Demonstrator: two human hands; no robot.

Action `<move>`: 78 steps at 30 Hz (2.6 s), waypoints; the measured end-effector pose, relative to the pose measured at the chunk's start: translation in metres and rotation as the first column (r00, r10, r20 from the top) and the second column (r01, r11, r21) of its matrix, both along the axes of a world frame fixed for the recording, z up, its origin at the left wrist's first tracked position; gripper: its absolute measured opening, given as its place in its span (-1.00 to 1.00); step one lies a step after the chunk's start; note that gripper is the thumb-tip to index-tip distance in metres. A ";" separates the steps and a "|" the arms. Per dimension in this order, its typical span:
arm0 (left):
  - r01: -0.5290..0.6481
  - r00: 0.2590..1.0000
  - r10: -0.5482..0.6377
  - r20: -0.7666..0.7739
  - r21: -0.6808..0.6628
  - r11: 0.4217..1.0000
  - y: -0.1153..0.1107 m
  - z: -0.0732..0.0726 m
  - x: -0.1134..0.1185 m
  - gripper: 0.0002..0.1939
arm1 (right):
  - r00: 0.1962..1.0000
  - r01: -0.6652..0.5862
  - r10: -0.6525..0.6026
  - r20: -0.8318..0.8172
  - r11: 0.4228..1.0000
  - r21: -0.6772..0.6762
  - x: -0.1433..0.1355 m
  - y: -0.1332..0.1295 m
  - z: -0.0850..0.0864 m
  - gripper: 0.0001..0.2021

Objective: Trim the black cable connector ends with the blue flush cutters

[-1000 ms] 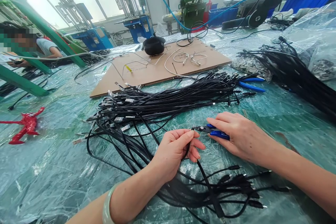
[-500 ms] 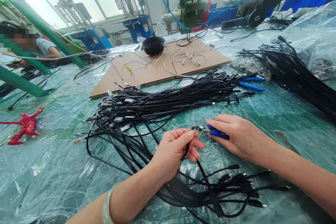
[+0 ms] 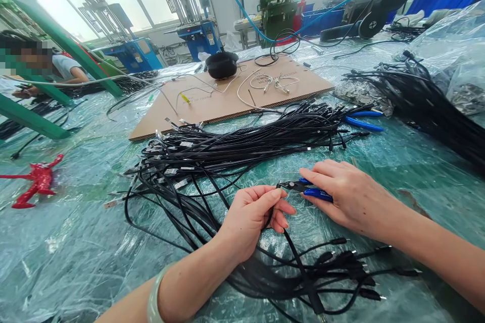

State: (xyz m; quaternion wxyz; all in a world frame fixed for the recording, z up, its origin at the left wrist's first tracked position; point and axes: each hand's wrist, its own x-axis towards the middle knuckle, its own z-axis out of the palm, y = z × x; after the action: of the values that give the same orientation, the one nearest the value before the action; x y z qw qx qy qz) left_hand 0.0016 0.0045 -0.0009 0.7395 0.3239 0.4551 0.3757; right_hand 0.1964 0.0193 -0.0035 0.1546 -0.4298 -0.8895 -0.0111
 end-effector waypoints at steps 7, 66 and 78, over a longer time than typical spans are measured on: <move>-0.007 1.000 0.007 -0.011 -0.013 1.000 -0.001 0.001 0.000 -0.81 | 1.000 -0.007 0.007 0.016 1.000 0.007 0.000 0.000 0.000 -0.83; -0.076 0.993 0.076 -0.087 0.002 0.997 -0.002 0.001 0.001 -0.83 | 0.999 0.013 -0.017 -0.031 0.991 -0.131 -0.003 -0.002 -0.004 -0.78; -0.089 0.992 0.089 -0.085 0.001 0.996 -0.002 0.002 0.002 -0.81 | 0.998 0.004 -0.014 -0.058 0.986 -0.168 -0.003 -0.002 -0.008 -0.76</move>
State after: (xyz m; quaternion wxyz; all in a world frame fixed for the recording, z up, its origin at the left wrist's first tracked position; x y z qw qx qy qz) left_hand 0.0035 0.0029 0.0010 0.7024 0.3179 0.5006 0.3937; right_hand 0.1933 0.0178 -0.0111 0.1441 -0.4455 -0.8803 0.0761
